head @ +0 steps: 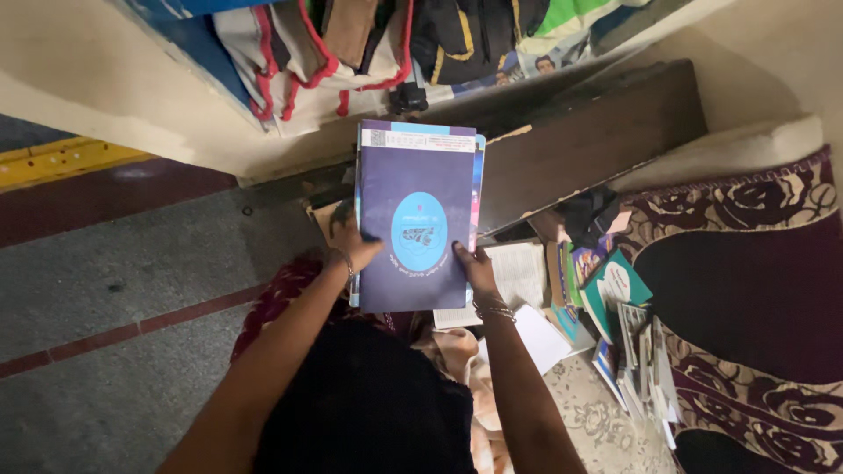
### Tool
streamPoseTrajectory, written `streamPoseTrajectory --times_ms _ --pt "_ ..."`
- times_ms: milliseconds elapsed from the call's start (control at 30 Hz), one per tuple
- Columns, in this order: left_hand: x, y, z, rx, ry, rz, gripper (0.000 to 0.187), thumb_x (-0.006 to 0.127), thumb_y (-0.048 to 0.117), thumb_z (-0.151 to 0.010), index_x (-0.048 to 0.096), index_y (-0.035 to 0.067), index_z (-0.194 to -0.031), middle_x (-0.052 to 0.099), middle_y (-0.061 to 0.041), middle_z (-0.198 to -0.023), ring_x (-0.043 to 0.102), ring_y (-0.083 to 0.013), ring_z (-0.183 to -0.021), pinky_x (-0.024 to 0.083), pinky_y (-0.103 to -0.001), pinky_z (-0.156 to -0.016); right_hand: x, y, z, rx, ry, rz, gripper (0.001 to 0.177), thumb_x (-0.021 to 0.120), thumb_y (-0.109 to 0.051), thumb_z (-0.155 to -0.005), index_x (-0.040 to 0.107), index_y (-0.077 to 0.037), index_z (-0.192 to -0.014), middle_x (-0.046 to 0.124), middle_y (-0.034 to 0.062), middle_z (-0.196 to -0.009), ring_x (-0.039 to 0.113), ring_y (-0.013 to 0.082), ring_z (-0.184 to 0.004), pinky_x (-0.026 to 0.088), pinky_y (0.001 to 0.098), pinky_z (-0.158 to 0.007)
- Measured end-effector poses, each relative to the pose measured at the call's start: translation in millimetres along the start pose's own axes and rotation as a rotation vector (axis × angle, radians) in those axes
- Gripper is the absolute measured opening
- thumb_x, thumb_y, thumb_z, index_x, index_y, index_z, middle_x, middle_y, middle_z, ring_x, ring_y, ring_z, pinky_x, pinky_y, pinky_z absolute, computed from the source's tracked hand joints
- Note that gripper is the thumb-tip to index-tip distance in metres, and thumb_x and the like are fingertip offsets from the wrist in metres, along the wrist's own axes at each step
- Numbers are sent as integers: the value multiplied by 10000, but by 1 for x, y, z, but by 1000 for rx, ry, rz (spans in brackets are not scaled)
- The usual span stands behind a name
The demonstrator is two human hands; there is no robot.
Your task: The person picks up various books and notebooks from a cluttered surface, wipes them with a cloth, and places them on a shelf. The person handles items one at a time, including a pink notebook, a green notebook, and a blue notebook, and arranges them on the shelf.
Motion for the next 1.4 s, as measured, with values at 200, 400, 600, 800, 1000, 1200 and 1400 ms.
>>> streamPoseTrajectory --times_ms 200,400,600,800,1000,1200,1400 --pt "-15 7 5 -12 -102 591 1010 792 552 -692 463 7 -1476 547 -315 -1450 551 -456 -1327 431 -550 -1144 16 -47 42 162 -257 -19 605 725 -349 -843 639 1 -1330 723 126 -1254 676 231 -1152 503 349 -1013" --pt "-32 4 8 -213 -441 765 836 751 567 -797 573 35 -1417 596 -210 -1444 547 -330 -1361 410 -473 -1122 21 -44 28 179 -301 -108 528 733 -273 -846 675 64 -1249 731 152 -1127 689 254 -1036 519 356 -963" --pt "-10 4 25 -237 -339 614 761 761 562 -835 642 -5 -1329 647 -223 -1370 603 -323 -1285 449 -439 -1097 1 19 51 218 -125 -749 748 674 -442 -835 548 36 -1396 636 188 -1285 606 318 -1154 459 436 -1022" --pt "62 17 48 -112 -135 1207 483 874 119 -705 713 -11 -1142 760 -118 -1052 726 -256 -922 584 -410 -847 35 75 100 123 76 -1296 936 599 -666 -804 403 -77 -1505 494 191 -1498 482 385 -1348 363 547 -1127" --pt "63 50 62 16 -285 1058 438 846 33 -682 729 -16 -1101 788 -115 -1024 753 -253 -920 599 -379 -852 28 84 86 327 103 -1043 656 696 -332 -823 548 -8 -1373 647 234 -1292 627 408 -1177 506 552 -1028" --pt "-16 124 114 221 -412 987 560 860 65 -655 646 89 -1172 781 -99 -1000 753 -228 -926 606 -380 -869 -11 39 115 -40 79 -928 599 695 -206 -835 574 111 -1328 694 288 -1210 681 404 -1096 548 506 -967" --pt "-107 208 152 325 -573 945 460 809 272 -796 693 56 -1186 732 -53 -1084 691 -157 -1017 528 -336 -936 -53 -54 161 -275 139 -1040 627 677 -203 -792 521 0 -1364 672 209 -1230 668 361 -1118 527 529 -978"
Point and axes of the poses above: each hand's wrist, its own z-axis away from the middle knuckle, its own x-axis out of the palm, y = z × x, the point moved 4 cm from there along -z, towards the middle knuckle
